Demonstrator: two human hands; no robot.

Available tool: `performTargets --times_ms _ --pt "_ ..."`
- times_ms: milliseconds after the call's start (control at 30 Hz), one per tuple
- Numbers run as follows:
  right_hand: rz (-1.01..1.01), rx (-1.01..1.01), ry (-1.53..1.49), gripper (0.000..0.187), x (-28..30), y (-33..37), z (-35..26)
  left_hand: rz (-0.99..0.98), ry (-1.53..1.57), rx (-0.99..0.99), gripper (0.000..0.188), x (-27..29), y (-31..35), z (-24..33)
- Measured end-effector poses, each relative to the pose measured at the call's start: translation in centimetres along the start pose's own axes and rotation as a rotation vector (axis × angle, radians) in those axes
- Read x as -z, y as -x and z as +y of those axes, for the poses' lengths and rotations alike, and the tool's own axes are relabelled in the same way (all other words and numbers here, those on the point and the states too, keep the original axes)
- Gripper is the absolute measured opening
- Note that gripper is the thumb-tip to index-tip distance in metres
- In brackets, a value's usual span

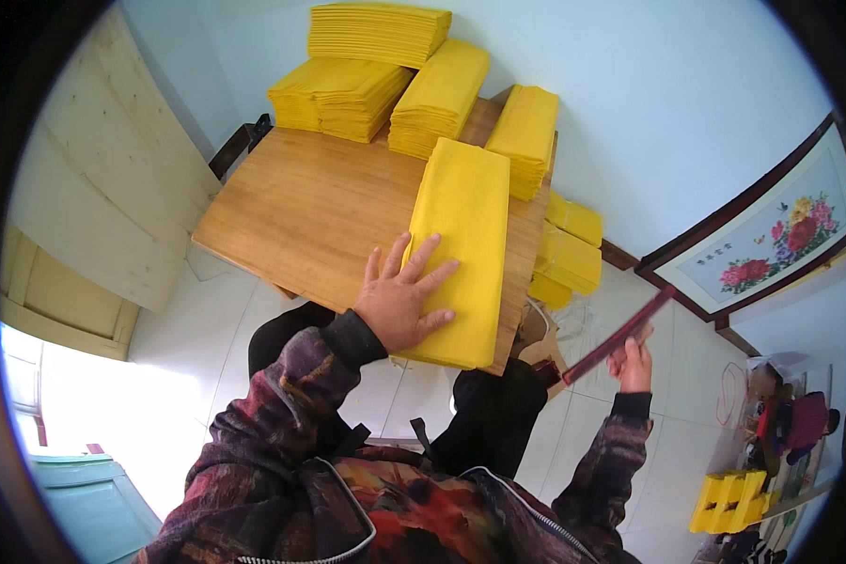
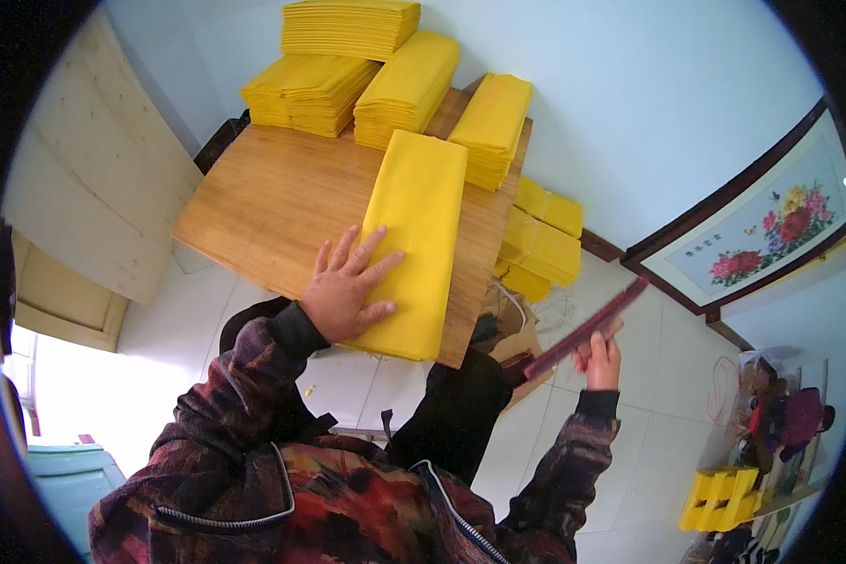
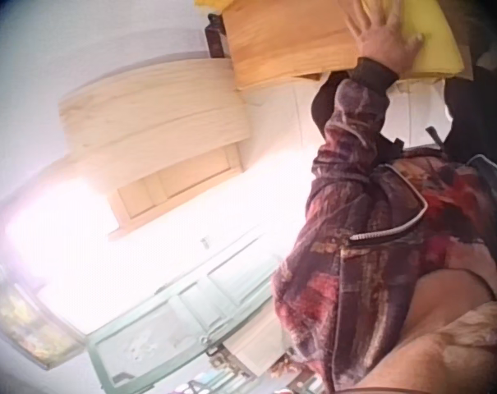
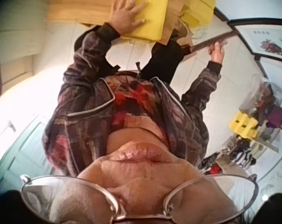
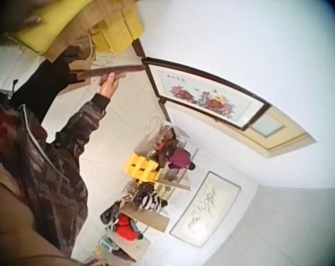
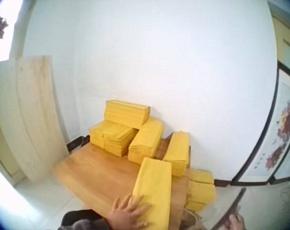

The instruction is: The person repeatedly picks up stacks of yellow paper sheets from a wooden table, aligns them, and places them into a neat pile. The person uses a dark rectangular tool to press and align the edges of the stacks. The process is repeated multiple times throughout the clip.

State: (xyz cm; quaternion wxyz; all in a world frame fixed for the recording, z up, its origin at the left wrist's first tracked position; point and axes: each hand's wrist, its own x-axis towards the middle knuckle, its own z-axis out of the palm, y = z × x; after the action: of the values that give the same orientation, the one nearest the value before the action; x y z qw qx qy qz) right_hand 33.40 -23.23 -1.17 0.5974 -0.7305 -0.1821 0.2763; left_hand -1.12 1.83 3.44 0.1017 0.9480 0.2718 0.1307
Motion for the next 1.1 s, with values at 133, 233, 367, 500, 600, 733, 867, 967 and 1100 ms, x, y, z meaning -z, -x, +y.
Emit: performTargets --times_ms 133,233,367,500,600,733,867,967,1100 --pt "-0.087 0.201 0.108 0.024 -6.4 1.3 -9.6 0.040 0.083 0.006 0.059 -0.5 3.2 0.9" --pt "-0.186 0.290 0.173 0.022 -11.4 2.1 -14.6 0.107 0.124 0.013 0.056 -1.0 4.7 1.6" --pt "-0.246 0.406 0.484 0.029 -18.6 1.8 -17.5 0.187 0.171 0.008 0.055 -1.5 5.2 1.7" --pt "-0.126 0.629 0.859 0.034 -25.1 1.8 -17.1 0.256 0.256 0.008 0.054 -1.9 5.3 1.5" --pt "-0.033 0.640 1.086 0.037 -27.8 2.4 -16.6 0.341 0.330 0.013 0.054 -2.1 5.4 1.4" --pt "-0.025 0.588 1.195 0.039 -29.2 2.9 -16.6 0.411 0.446 0.001 0.053 -2.3 5.5 1.2" --pt "-0.018 0.581 1.220 0.040 -29.5 2.8 -16.3 0.453 0.470 0.013 0.054 -2.8 5.5 1.2" --pt "-0.034 0.573 1.242 0.040 -29.6 2.6 -16.1 0.475 0.486 0.016 0.055 -3.1 5.4 1.2" --pt "-0.059 0.544 1.267 0.039 -29.7 2.5 -16.0 0.498 0.491 0.008 0.056 -3.4 5.4 1.2"
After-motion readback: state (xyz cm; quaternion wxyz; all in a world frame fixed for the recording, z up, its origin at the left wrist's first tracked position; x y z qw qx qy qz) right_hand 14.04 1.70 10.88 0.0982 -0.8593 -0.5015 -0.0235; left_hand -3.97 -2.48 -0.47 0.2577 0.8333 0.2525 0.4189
